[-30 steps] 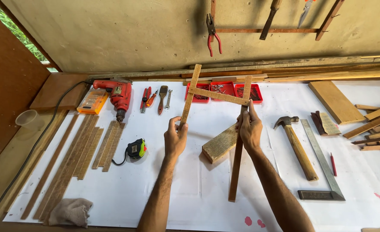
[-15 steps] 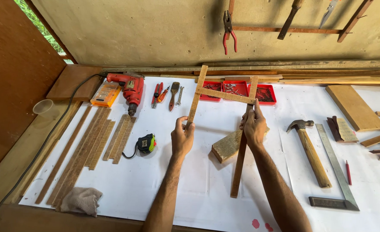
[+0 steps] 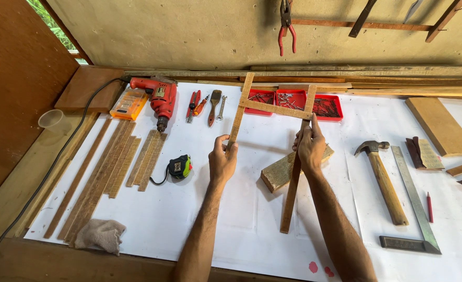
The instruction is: Measure, align, and hammer nails into wooden slats to assemble a rectangular frame.
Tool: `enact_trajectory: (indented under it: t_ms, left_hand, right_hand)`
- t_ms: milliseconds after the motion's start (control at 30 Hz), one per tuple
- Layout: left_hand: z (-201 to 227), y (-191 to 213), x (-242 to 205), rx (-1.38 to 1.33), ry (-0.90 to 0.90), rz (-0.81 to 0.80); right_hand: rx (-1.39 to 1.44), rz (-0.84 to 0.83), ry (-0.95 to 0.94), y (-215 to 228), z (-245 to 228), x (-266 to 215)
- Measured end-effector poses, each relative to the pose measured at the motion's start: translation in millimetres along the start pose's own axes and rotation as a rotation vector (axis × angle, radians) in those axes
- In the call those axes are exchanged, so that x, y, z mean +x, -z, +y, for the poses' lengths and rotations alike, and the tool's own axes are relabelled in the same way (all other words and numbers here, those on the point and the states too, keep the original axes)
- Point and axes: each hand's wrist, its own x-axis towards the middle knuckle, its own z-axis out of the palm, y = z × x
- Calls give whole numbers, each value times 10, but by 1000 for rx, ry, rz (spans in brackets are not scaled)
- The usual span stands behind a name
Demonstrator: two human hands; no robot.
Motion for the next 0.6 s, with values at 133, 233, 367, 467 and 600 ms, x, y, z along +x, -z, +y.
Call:
enact_trajectory:
  t_ms: [133, 233, 367, 467, 600]
  left_hand:
    - [-27, -11, 22, -8, -11, -16]
    - [-11, -11, 22, -14, -43, 11]
    - [203, 26, -9, -71, -21, -22]
    - [460, 51, -84, -171, 67, -115]
    - [549, -12, -132, -222, 69, -283]
  right_hand:
    - [26, 12, -7, -1, -33, 9]
    - [16, 4, 15, 24, -54, 1]
    - [187, -38, -41, 133, -151, -41]
    - [311, -85, -119, 351, -166, -51]
    - [486, -47, -253, 683, -346, -184]
